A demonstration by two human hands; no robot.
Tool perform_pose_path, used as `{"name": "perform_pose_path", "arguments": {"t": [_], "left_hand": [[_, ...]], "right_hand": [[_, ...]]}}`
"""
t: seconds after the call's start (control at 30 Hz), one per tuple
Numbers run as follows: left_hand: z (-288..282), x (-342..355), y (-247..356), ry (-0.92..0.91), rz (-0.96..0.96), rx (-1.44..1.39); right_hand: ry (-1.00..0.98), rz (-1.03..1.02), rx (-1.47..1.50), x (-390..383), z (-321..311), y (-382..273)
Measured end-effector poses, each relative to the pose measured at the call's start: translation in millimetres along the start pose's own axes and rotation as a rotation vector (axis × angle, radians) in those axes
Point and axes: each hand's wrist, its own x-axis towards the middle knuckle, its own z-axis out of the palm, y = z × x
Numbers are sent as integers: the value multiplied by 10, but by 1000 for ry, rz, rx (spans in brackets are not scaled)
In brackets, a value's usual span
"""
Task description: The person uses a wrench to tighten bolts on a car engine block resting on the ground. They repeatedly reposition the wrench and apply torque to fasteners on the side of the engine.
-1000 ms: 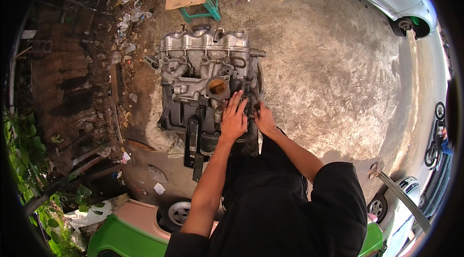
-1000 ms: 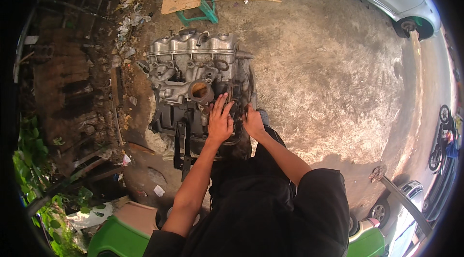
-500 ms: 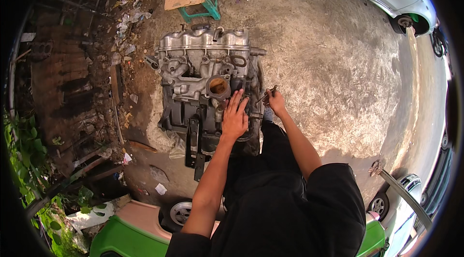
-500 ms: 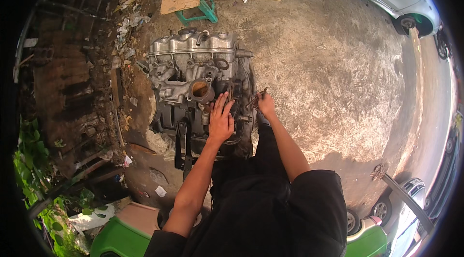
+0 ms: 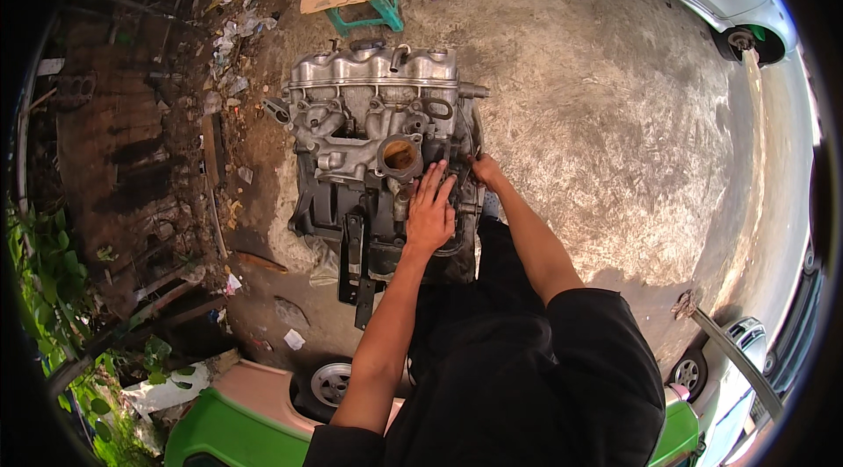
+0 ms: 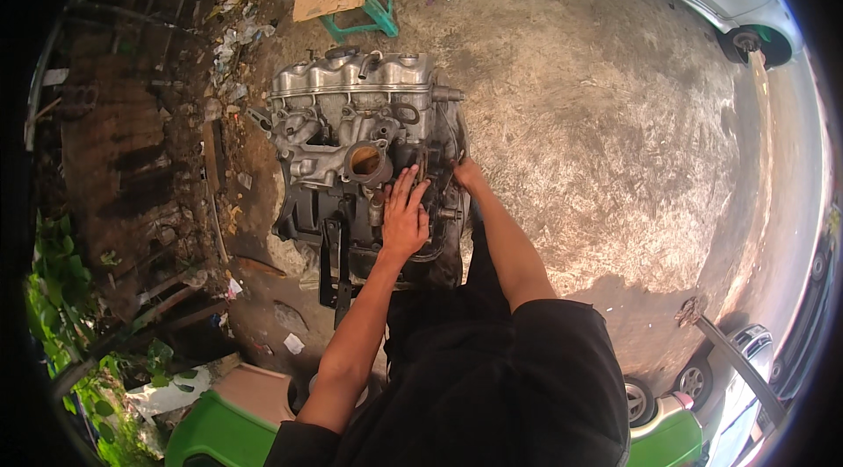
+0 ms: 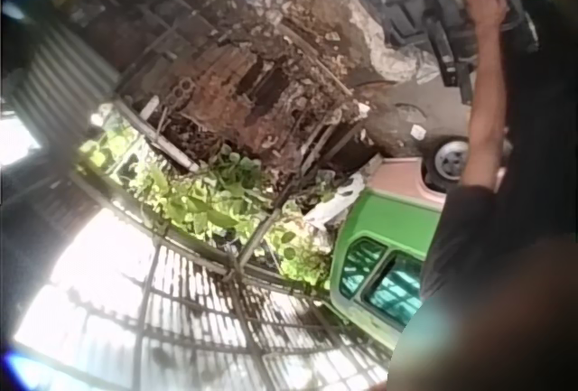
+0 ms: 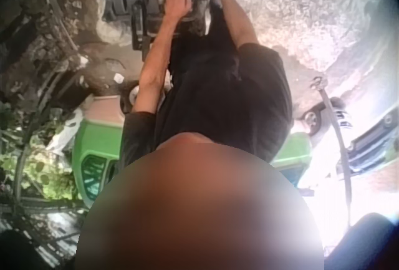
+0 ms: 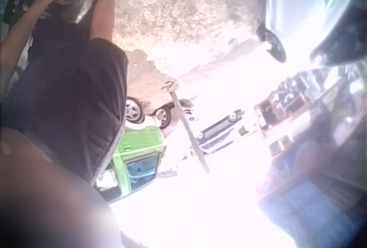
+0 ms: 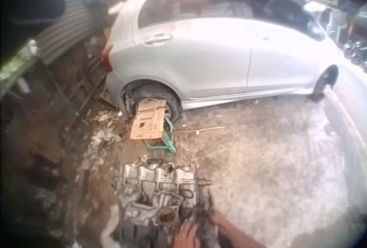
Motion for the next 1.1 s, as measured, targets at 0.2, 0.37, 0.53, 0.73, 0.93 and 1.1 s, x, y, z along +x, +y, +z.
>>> {"name": "perform_pose_path", "arguments": {"t": [0.2,0.37,0.53,0.73,0.93,1.1], "left_hand": [[-9,1,-7,-15,8,50],[-5,0,-14,-22,10,53],[-1,-4,-18,-17,15,42],[-2,5,-17,-24,16,63],[7,3,-4,16,12,-5],[-6,-5,-9,-1,14,35]], "right_hand": [[4,16,-60,-71,13,-115],[-37,9,-79,-85,-19,-228],[-136,-31,-129,-46,-114,-347],[-5,-84,-62,-218,-62,-407],[70,-62,96,-591,-121,-543],[237,-371,-159,-1033,-85,-551]]}}
